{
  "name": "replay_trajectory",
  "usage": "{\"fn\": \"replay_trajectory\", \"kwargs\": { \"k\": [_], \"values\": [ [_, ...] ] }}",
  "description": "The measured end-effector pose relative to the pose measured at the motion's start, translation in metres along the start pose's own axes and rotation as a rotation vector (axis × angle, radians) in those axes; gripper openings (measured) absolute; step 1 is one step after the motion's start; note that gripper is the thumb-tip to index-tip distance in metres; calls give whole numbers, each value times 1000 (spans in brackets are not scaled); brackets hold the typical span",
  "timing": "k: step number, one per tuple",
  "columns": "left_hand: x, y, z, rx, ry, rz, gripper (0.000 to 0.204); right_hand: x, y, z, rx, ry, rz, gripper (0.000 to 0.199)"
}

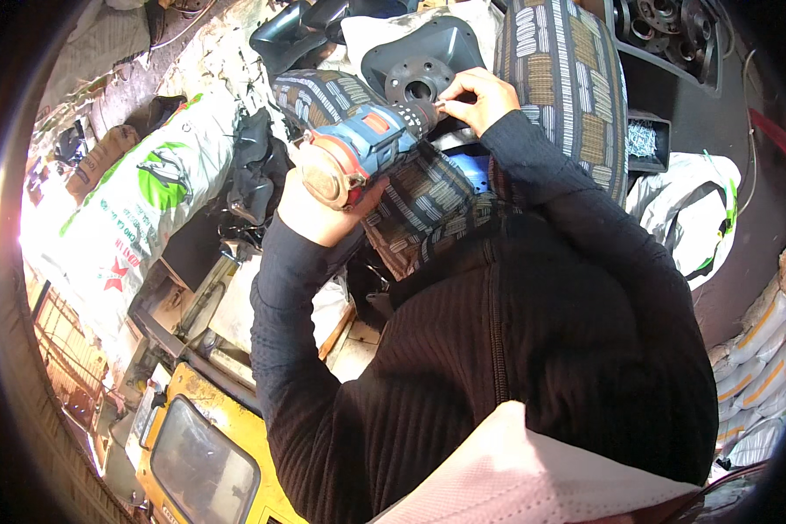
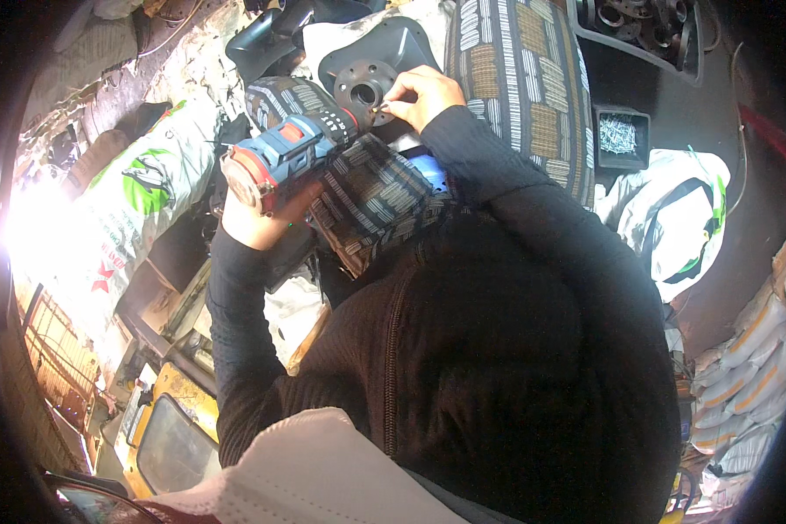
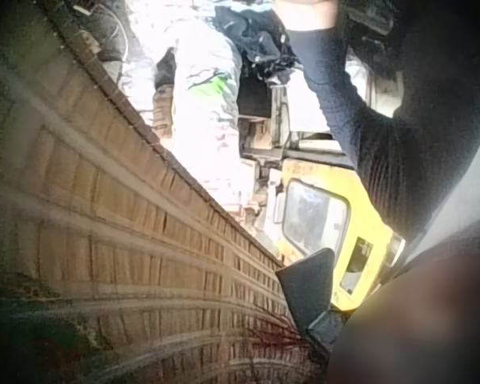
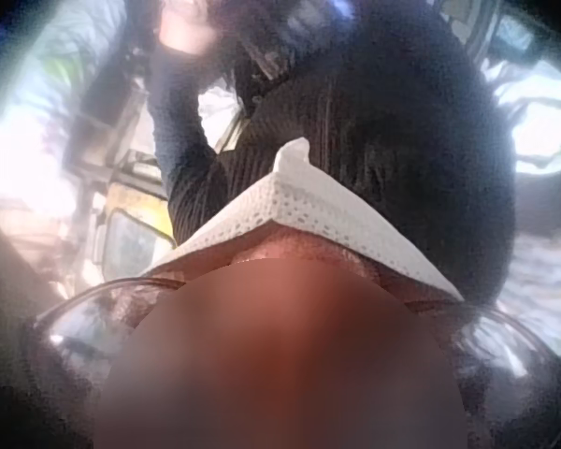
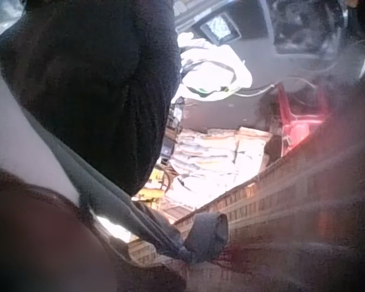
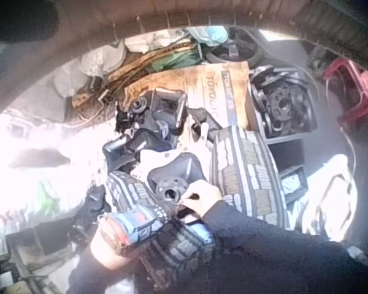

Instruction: The person uses a cordless drill to fasten screws into a black plastic part. They repeatedly pick up screws, align the part, and drive the screws in. The person also briefly handles a blue helmet.

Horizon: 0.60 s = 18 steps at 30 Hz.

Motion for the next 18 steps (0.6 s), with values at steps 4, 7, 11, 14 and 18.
{"fn": "replay_trajectory", "kwargs": {
  "k": [4, 7, 11, 14, 18],
  "values": [
    [-5, -2, -1, 53, -44, 21, 39, 0, 2, 0, 2, 9, 26, 14],
    [-8, -11, 1, 73, 22, -70, 39, -3, -2, 0, -3, 7, 30, 14],
    [-4, -14, 2, 87, 94, -20, 40, -5, -3, 0, 18, 18, 14, 15],
    [-4, -15, 4, 77, 97, -41, 40, -6, -3, -1, 14, 11, 25, 15],
    [-14, -25, 14, 21, -67, -181, 40, -8, -4, -2, 15, 17, 31, 15]
  ]
}}
Point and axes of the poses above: each hand's wrist, its own y-axis away from the middle knuckle, its own z-axis out of the back of the hand, x = y × z, the point moved 4 cm from there along -y, towards the middle knuckle, and after that the axes turned 12 degrees about z, right-handed, at the moved point
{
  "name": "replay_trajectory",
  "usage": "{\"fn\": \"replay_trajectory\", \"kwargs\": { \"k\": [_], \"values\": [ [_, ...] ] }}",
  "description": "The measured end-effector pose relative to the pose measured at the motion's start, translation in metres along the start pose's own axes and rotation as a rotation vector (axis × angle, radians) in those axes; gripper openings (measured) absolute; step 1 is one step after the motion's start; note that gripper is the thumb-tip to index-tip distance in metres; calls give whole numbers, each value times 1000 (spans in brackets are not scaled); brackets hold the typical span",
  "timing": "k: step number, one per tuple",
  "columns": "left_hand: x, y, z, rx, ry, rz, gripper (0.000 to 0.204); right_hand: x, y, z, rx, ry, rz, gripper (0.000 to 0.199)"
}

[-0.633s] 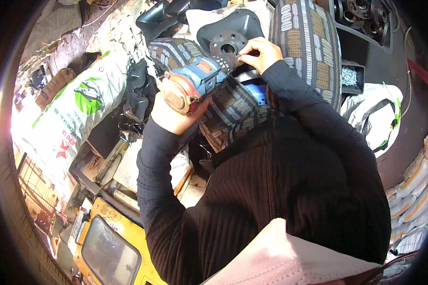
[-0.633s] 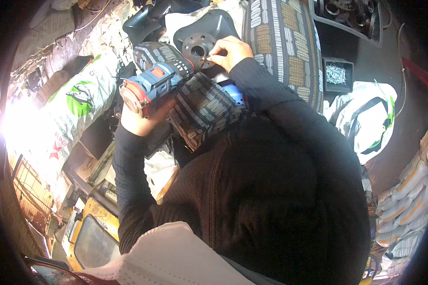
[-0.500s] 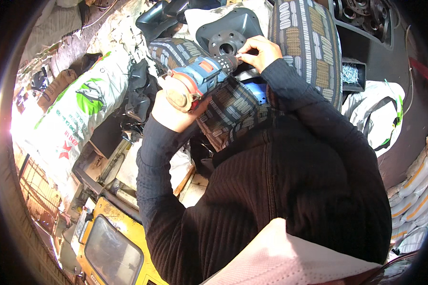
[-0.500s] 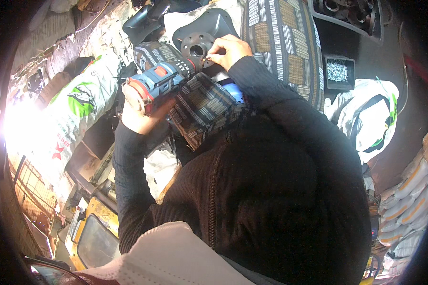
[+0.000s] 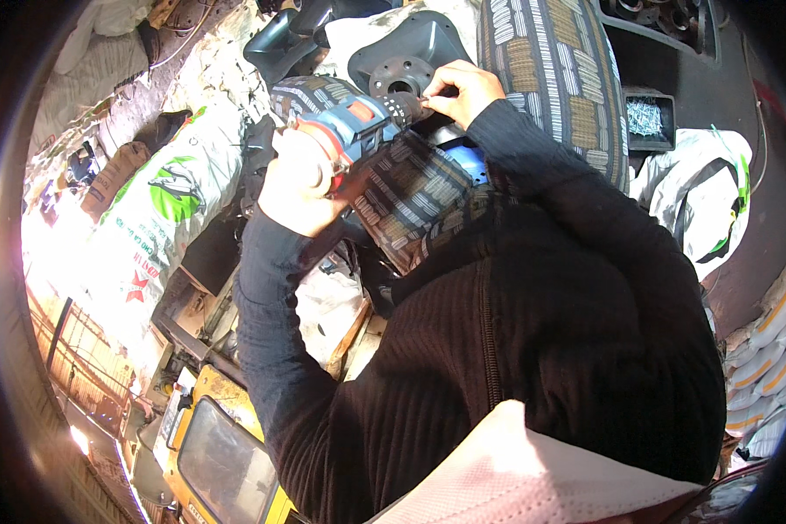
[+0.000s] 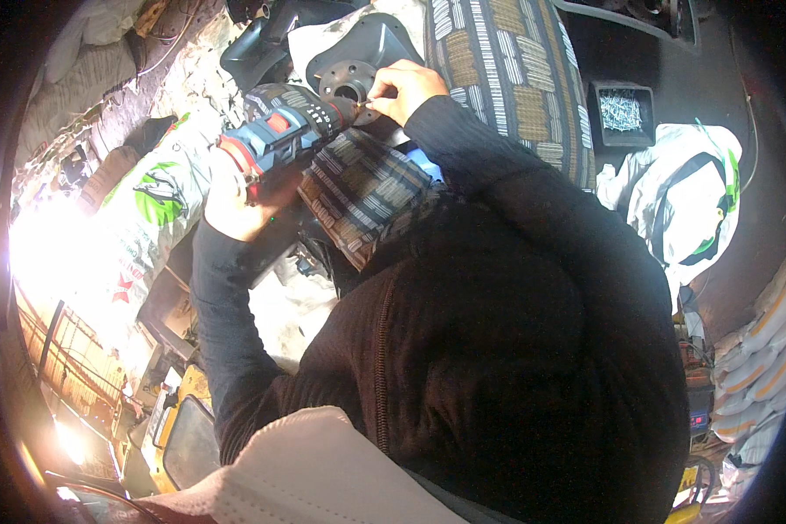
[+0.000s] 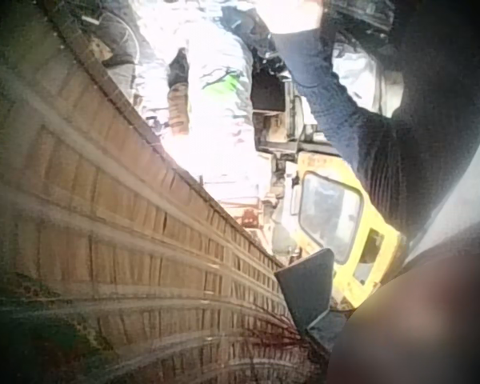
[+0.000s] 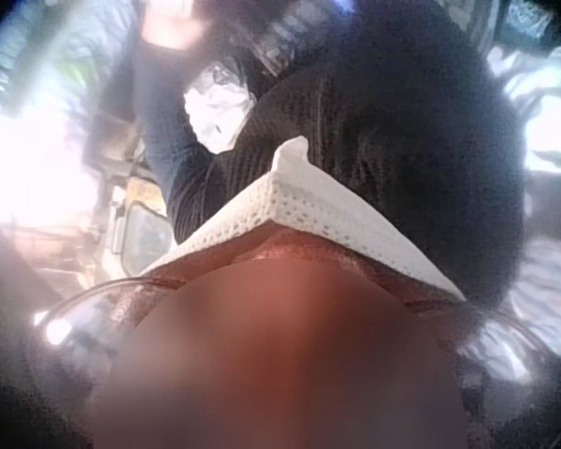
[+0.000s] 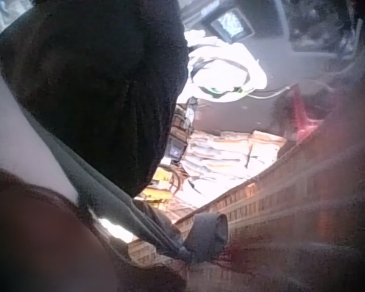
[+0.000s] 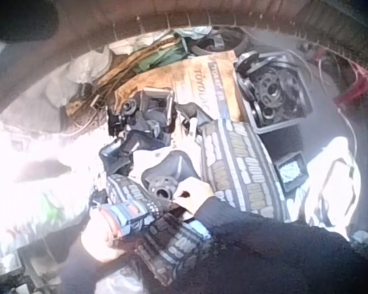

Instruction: The person uses a cordless drill to fasten screws into a black plastic part. They repeatedly pick up screws, align the part, and drive the screws in. The person also briefly handles a blue helmet.

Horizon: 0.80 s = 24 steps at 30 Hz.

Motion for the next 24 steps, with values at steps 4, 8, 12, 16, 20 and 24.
{"fn": "replay_trajectory", "kwargs": {
  "k": [4, 8, 12, 16, 20, 24],
  "values": [
    [-14, -13, 12, 54, -339, -276, 29, 2, 2, 1, -25, 33, 49, 14],
    [-28, -29, 18, 119, -368, -301, 28, -2, 2, 2, -40, -114, -55, 24],
    [-41, -41, 24, 169, -411, -113, 49, -15, -7, 2, -40, -290, -391, 35],
    [-54, -47, 26, 216, -441, -123, 42, -15, -13, 3, 134, -164, -472, 35],
    [-58, -50, 27, 186, -362, -129, 29, -10, -14, 5, 118, -148, -497, 33],
    [-59, -51, 26, 221, -289, -173, 29, -9, -12, 6, 124, -165, -537, 33]
  ]
}}
Point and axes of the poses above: each hand's wrist, its own y-axis away from the middle knuckle, its own z-axis out of the back of the hand, x = y × z, the point moved 4 cm from there along -y, towards the middle knuckle, and after that the axes turned 12 degrees about z, right-handed, at the moved point
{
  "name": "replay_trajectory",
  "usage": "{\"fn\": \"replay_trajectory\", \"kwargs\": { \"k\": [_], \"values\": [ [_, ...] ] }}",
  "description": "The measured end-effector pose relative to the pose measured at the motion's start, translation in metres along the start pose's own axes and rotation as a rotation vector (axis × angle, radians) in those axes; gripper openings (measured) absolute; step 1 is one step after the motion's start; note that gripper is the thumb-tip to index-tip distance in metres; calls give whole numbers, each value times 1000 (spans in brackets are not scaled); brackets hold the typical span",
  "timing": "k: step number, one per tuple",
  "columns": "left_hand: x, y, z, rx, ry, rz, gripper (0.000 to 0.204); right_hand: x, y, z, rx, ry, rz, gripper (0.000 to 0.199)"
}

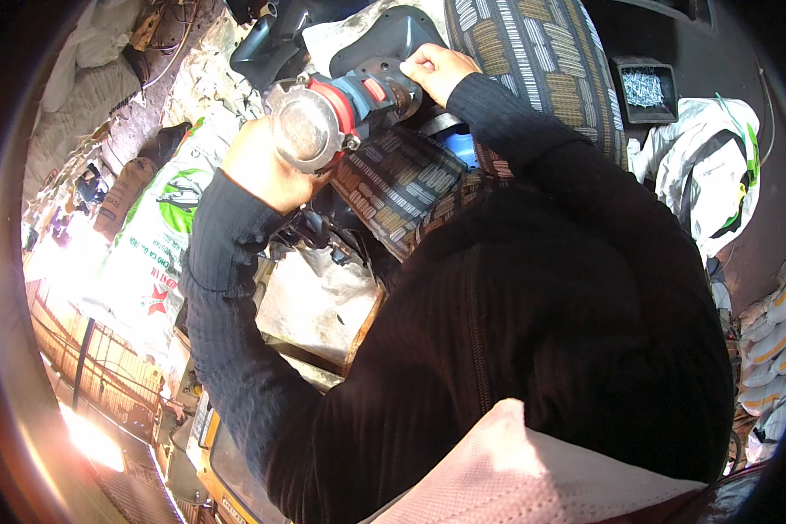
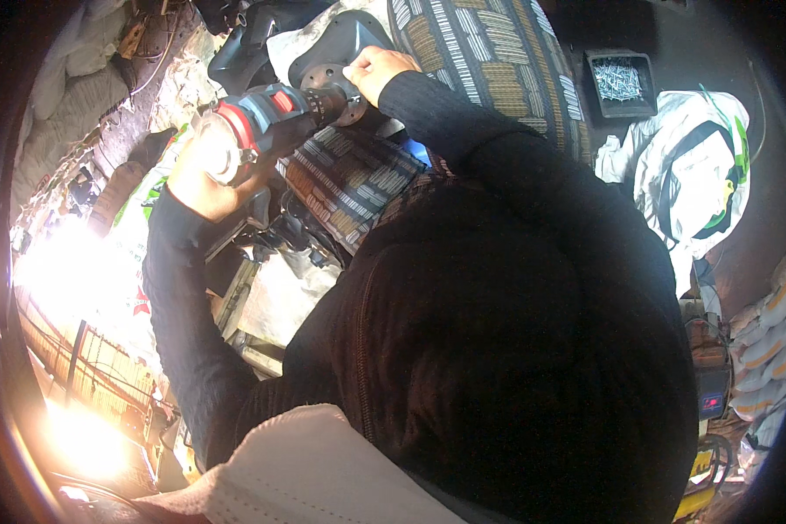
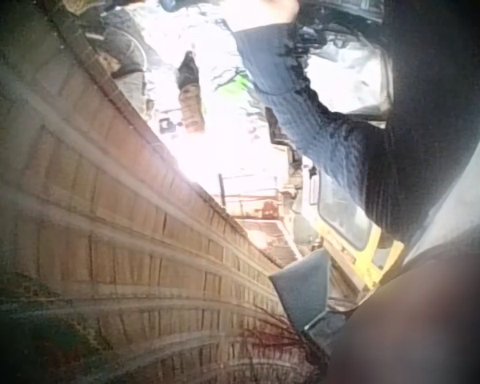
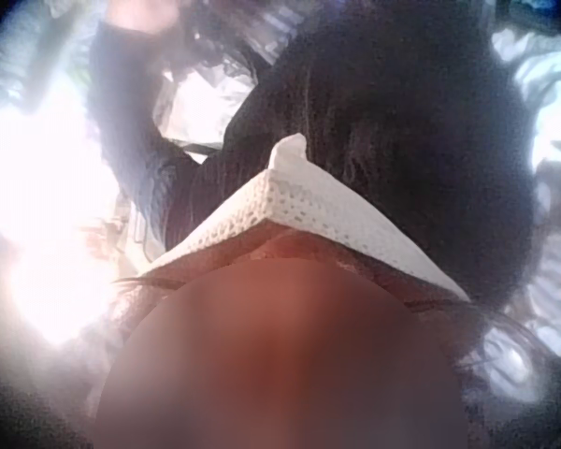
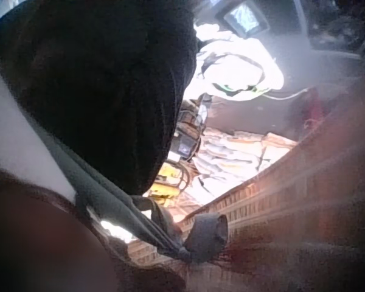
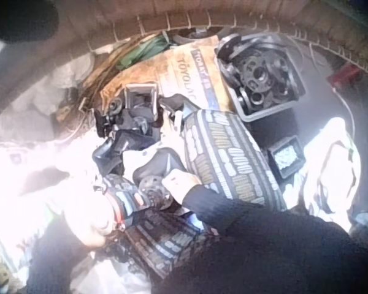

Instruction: The person uses a cordless drill to fasten screws into a black plastic part. They repeatedly pick up screws, align the part, and drive the screws in. The person also briefly handles a blue helmet.

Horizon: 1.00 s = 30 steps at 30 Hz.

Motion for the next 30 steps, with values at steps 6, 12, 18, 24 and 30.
{"fn": "replay_trajectory", "kwargs": {
  "k": [6, 12, 18, 24, 30],
  "values": [
    [-1, -2, 3, 24, -31, 30, 30, -2, 1, -2, -56, 7, 18, 31],
    [9, -11, 0, 30, 14, 92, 27, -6, 0, -2, -60, 17, 28, 31],
    [-5, 11, -11, -12, -132, 13, 23, -6, -1, -3, -73, -14, 69, 33],
    [-2, 32, -39, 46, -61, 265, 47, -9, 0, -5, -118, -1, 72, 33],
    [8, 41, -60, 32, -145, 59, 39, -10, -3, -9, -184, 42, 163, 34]
  ]
}}
Point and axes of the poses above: each hand's wrist, its own y-axis away from the middle knuckle, its own z-axis out of the back of the hand, x = y × z, the point moved 4 cm from there along -y, towards the middle knuckle, and after that the axes turned 12 degrees about z, right-handed, at the moved point
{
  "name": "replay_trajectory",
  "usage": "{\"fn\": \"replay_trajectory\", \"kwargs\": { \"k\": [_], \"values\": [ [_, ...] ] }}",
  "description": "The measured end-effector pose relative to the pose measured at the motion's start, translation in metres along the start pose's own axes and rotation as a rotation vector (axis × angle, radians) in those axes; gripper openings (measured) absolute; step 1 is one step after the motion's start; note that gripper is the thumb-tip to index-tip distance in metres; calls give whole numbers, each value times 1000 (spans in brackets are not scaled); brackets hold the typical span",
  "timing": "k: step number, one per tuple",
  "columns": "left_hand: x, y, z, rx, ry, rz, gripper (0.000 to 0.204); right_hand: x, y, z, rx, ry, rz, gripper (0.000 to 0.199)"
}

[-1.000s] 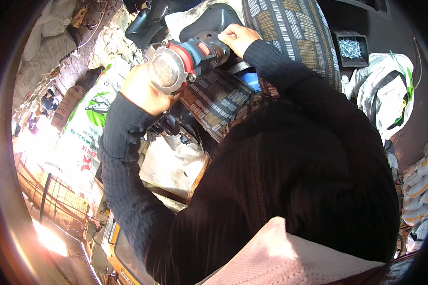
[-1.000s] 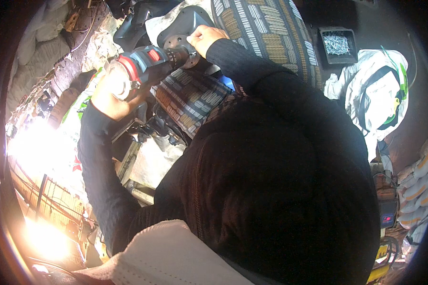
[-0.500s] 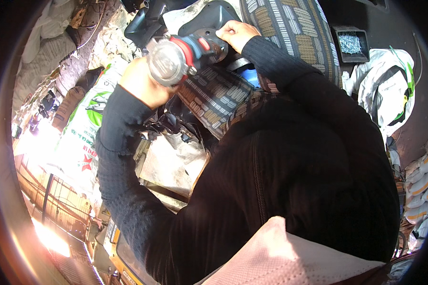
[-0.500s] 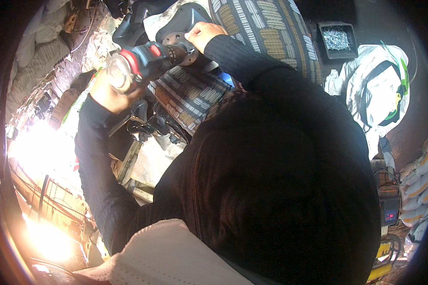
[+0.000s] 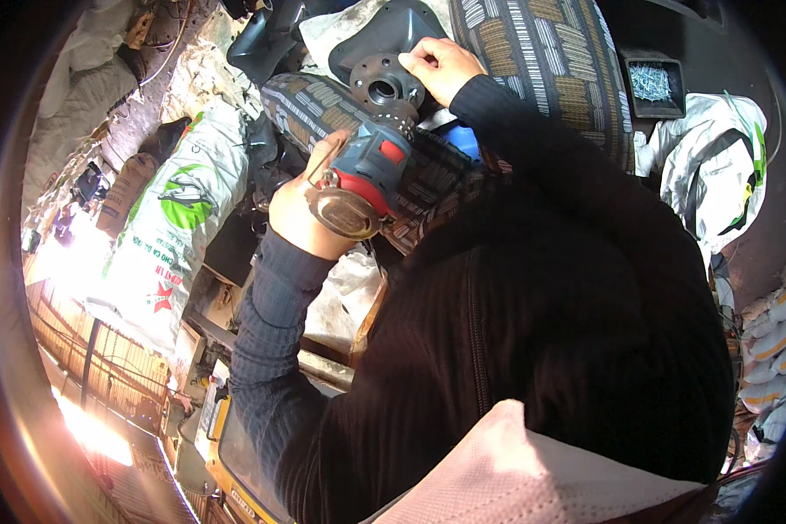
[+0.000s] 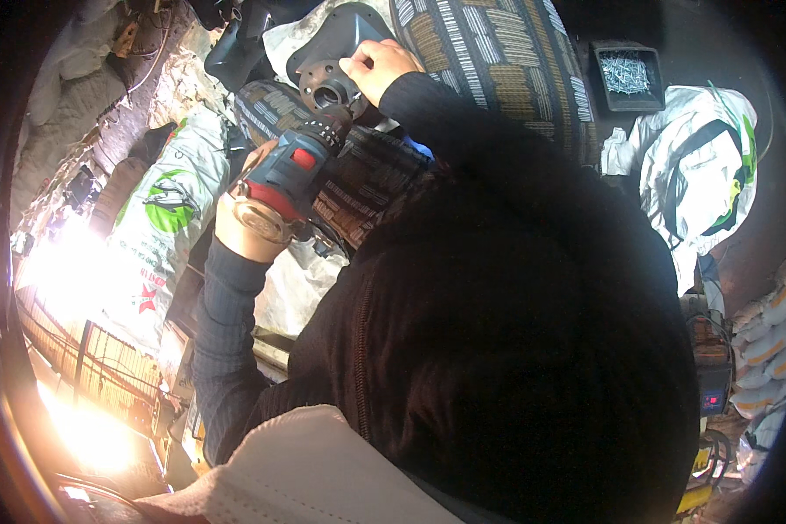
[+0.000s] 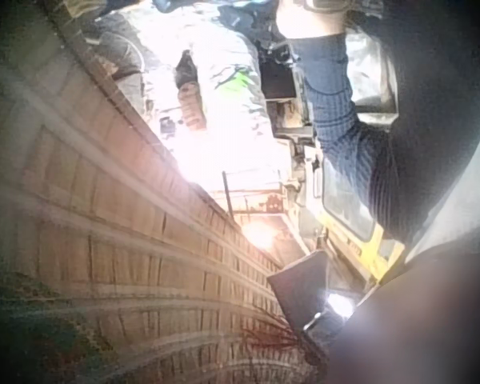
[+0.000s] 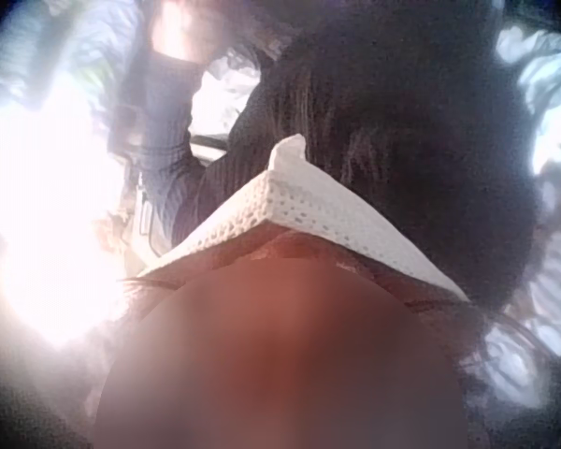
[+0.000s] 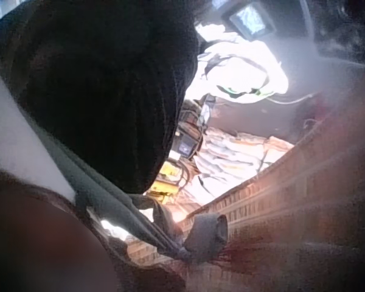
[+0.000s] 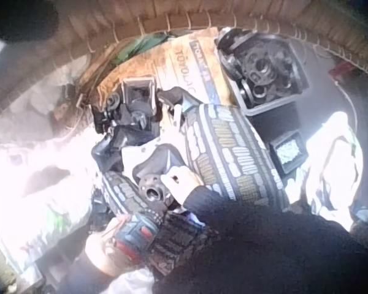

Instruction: The person uses a cordless drill to fasten screws into a black plastic part. They repeatedly pick up screws, align the part, and drive the screws in. The person also briefly handles a blue helmet.

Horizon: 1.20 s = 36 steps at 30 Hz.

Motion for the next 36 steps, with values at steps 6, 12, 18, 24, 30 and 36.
{"fn": "replay_trajectory", "kwargs": {
  "k": [6, 12, 18, 24, 30, 36],
  "values": [
    [-5, -3, -8, -13, 79, 81, 46, -3, -3, -1, 21, -67, -42, 33],
    [-2, -6, -21, -53, 74, 41, 42, -4, -3, -2, 12, -71, -19, 35],
    [14, 2, -37, -64, 471, 140, 47, -10, -10, -7, 12, -57, 51, 36],
    [-4, 20, -52, -210, 278, 260, 35, 34, 1, 19, -304, -12, 254, 21],
    [-17, 84, -114, -422, 49, 114, 22, -46, 56, 238, -532, 259, 412, 17],
    [-2, 117, -199, -289, 305, 457, 60, -246, 85, 292, -53, 937, -225, 41]
  ]
}}
Point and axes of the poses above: each hand's wrist, its own y-axis away from the middle knuckle, its own z-axis out of the back of the hand, x = y × z, the point moved 4 cm from there along -y, towards the middle knuckle, and after that the axes turned 12 degrees about z, right-handed, at the moved point
